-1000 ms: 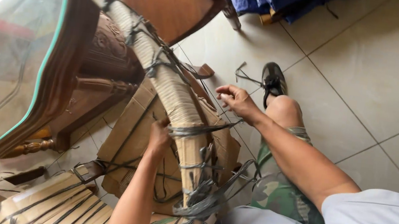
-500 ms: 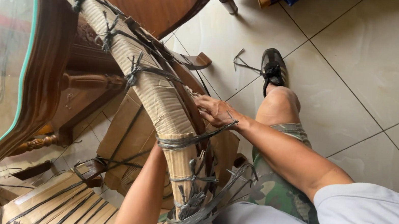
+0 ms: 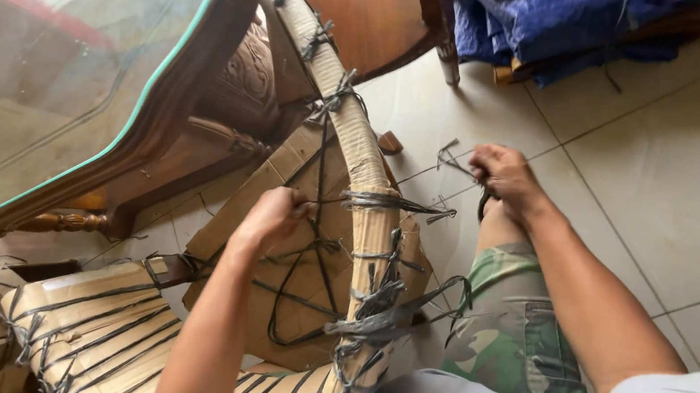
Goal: Tying plastic straps to secure cardboard packaging around chairs.
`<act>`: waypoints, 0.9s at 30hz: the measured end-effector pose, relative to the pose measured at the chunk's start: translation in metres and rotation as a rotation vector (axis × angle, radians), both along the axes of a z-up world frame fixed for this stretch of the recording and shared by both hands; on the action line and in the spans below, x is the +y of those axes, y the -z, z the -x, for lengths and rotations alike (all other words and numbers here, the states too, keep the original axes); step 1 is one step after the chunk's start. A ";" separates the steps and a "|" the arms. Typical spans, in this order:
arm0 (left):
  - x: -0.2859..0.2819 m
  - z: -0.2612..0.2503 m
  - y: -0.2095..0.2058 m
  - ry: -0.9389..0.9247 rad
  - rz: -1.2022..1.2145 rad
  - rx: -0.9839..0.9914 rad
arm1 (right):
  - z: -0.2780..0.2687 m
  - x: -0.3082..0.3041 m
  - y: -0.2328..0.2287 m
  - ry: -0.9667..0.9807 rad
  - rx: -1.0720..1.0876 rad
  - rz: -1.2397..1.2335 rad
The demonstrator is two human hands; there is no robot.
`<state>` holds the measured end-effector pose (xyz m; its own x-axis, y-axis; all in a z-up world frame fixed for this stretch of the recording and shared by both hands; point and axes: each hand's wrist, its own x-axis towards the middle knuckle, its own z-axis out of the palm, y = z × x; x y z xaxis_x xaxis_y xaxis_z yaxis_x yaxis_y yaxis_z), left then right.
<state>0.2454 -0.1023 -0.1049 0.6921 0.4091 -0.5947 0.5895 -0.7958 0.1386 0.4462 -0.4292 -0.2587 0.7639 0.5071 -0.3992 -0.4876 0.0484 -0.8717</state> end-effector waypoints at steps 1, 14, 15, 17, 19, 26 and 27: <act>-0.004 -0.002 -0.026 -0.035 0.005 0.016 | -0.004 -0.013 -0.015 0.056 0.046 -0.020; -0.028 0.026 -0.149 -0.343 0.392 -0.552 | -0.010 -0.052 -0.123 0.091 -0.146 -0.061; -0.035 0.024 -0.152 -0.419 0.549 -0.685 | -0.008 -0.051 -0.130 0.088 -0.177 -0.062; -0.045 0.019 -0.152 -0.493 0.705 -0.825 | -0.003 -0.044 -0.146 0.083 -0.213 -0.066; -0.051 0.008 -0.143 -0.560 0.883 -0.965 | 0.001 -0.034 -0.162 0.073 -0.288 -0.073; -0.087 -0.029 -0.114 -0.493 0.967 -1.104 | 0.034 0.010 -0.235 -0.001 -0.574 -0.026; -0.093 -0.030 -0.118 -0.484 0.993 -1.123 | 0.034 0.014 -0.238 -0.053 -0.656 0.035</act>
